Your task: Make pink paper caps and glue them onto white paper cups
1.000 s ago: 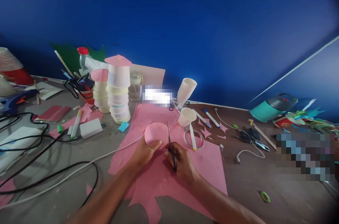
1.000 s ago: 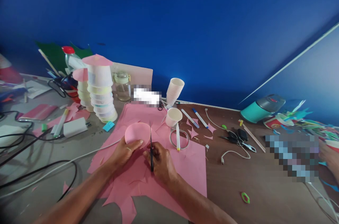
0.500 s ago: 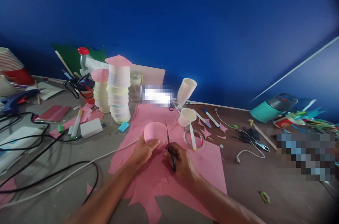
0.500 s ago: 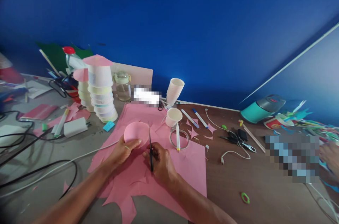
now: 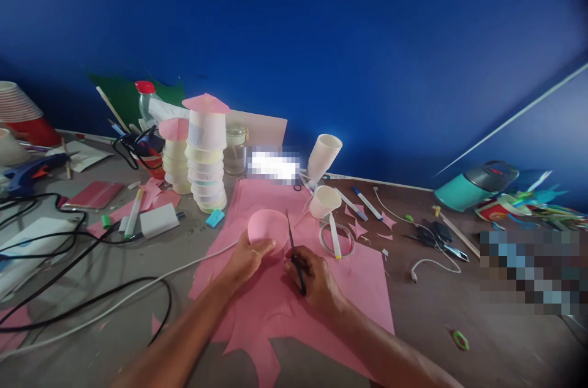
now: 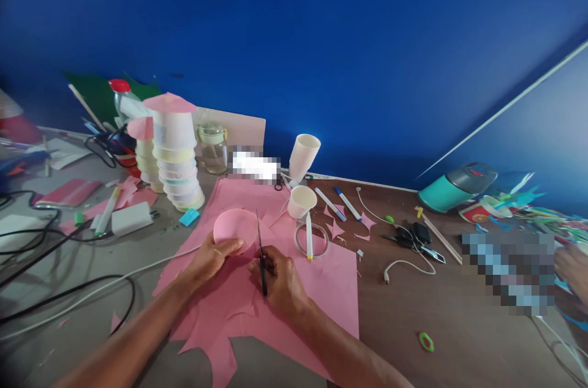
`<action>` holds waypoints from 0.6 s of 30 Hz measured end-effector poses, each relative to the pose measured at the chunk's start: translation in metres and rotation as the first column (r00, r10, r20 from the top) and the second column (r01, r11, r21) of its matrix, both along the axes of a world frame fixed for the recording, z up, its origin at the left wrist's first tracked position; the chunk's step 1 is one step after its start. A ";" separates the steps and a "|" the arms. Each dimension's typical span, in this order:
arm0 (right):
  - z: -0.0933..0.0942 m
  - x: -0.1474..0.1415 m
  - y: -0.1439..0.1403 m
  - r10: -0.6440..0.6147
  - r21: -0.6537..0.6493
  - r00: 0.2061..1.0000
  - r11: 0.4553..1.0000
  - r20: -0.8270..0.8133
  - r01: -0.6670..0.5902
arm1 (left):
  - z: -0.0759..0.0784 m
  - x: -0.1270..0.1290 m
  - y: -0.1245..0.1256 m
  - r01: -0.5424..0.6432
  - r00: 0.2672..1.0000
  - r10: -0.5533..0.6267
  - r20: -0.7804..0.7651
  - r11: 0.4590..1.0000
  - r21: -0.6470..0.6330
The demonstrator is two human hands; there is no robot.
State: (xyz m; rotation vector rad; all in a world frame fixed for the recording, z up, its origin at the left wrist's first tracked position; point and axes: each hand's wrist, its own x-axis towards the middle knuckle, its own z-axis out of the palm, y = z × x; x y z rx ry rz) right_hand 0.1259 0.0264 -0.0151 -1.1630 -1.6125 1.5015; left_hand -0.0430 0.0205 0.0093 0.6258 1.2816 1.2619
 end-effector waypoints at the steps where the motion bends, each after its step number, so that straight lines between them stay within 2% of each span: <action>1: 0.001 0.000 0.000 0.001 0.004 1.000 1.000 0.003 -0.001 | -0.003 -0.001 0.000 0.009 1.000 -0.008 -0.026 1.000 0.011; 8: 0.003 0.001 0.001 0.025 0.036 1.000 0.999 0.010 -0.025 | -0.017 -0.010 0.003 0.052 0.992 -0.049 -0.115 0.998 0.028; 13: -0.008 0.003 0.003 0.057 0.049 0.998 0.997 0.029 -0.059 | -0.023 -0.015 0.005 0.063 0.990 -0.059 -0.127 0.998 0.029; 18: -0.006 0.003 0.004 0.068 0.097 0.996 0.993 0.057 -0.073 | -0.025 -0.017 0.006 0.060 0.991 -0.056 -0.122 0.998 0.024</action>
